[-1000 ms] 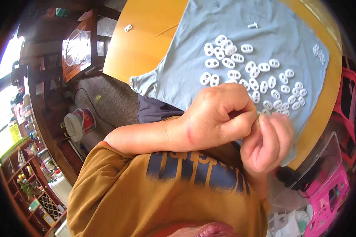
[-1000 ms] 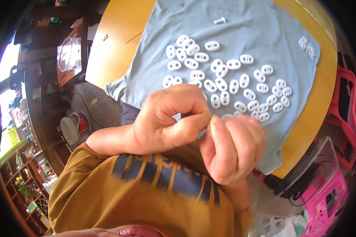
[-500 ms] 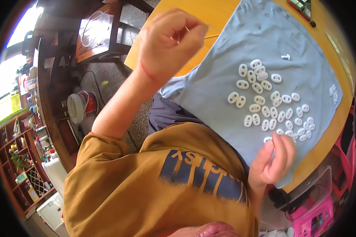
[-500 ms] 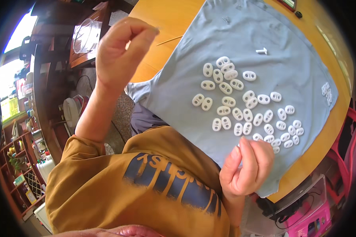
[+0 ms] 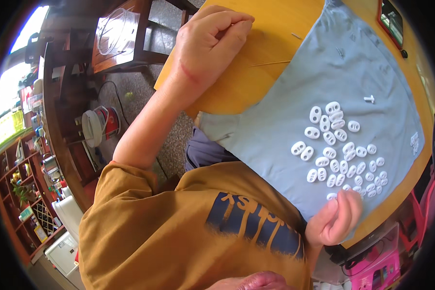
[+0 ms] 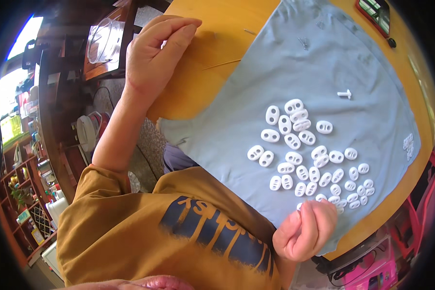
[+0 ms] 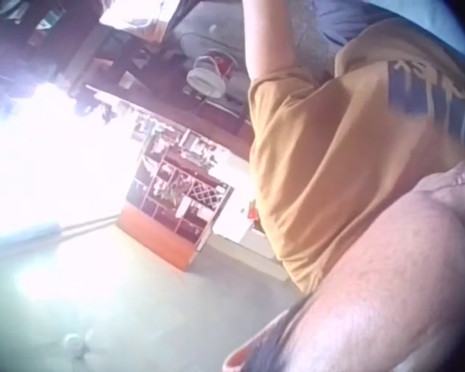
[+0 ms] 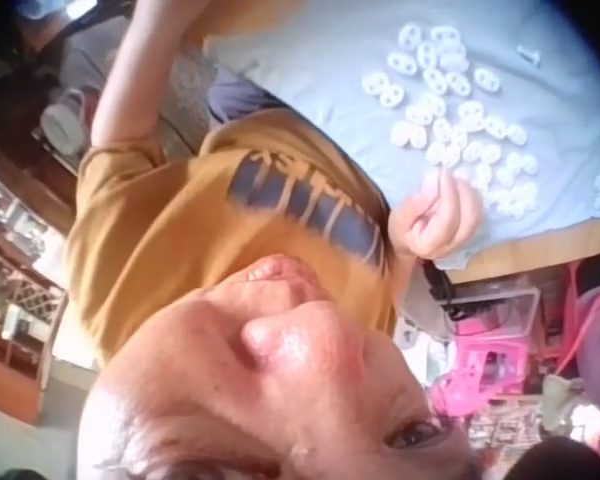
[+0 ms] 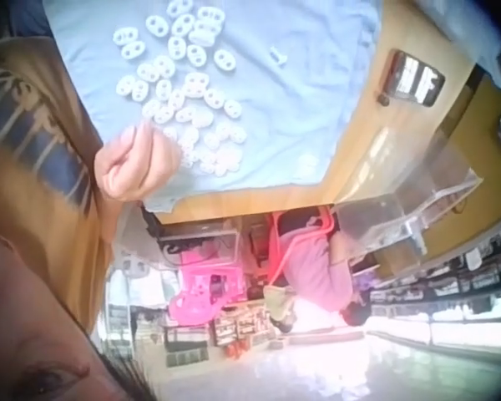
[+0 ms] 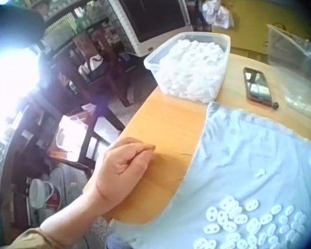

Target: Inspecting and sorting various small white plastic components on a blue cloth surface.

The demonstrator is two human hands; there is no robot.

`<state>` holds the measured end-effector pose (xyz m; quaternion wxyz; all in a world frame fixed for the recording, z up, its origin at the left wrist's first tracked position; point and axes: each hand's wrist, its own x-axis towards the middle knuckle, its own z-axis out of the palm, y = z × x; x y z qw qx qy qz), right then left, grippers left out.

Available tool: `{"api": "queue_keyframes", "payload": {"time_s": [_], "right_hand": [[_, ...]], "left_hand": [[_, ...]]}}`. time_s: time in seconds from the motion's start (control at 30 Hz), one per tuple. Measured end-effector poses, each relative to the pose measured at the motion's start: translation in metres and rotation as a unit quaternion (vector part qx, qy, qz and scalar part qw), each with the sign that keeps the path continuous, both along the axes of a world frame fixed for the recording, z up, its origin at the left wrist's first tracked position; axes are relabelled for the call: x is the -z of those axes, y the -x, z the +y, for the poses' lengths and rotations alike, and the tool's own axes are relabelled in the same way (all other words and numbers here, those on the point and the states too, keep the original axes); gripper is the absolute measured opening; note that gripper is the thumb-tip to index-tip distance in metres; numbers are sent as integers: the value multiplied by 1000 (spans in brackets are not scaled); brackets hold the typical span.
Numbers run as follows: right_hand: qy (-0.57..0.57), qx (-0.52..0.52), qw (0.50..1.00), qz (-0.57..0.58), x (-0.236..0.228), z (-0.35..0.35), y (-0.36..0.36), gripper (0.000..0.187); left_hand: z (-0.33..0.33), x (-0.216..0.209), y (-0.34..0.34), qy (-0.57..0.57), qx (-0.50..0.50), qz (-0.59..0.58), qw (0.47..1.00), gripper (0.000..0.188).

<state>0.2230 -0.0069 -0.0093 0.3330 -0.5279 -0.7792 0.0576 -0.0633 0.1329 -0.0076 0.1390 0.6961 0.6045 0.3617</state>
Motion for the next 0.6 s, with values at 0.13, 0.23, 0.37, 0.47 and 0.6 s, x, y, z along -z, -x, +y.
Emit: {"api": "queue_keyframes", "payload": {"time_s": [0.13,0.23,0.37,0.47,0.6], "right_hand": [[-1,-9,1000,-13,1,0,0,15],[0,-12,1000,-16,2,0,-1,16],[2,-11,1000,-17,2,0,2,16],[6,-3,1000,-25,3,-1,1,17],[14,-7,1000,-25,3,-2,1,17]], "left_hand": [[-1,1,11,13,18,-9,1000,14],[0,-1,5,29,34,2,999,14],[0,14,14,36,40,-175,983,15],[-1,7,17,123,1,-336,934,17],[0,3,17,187,-2,-591,784,29]]}}
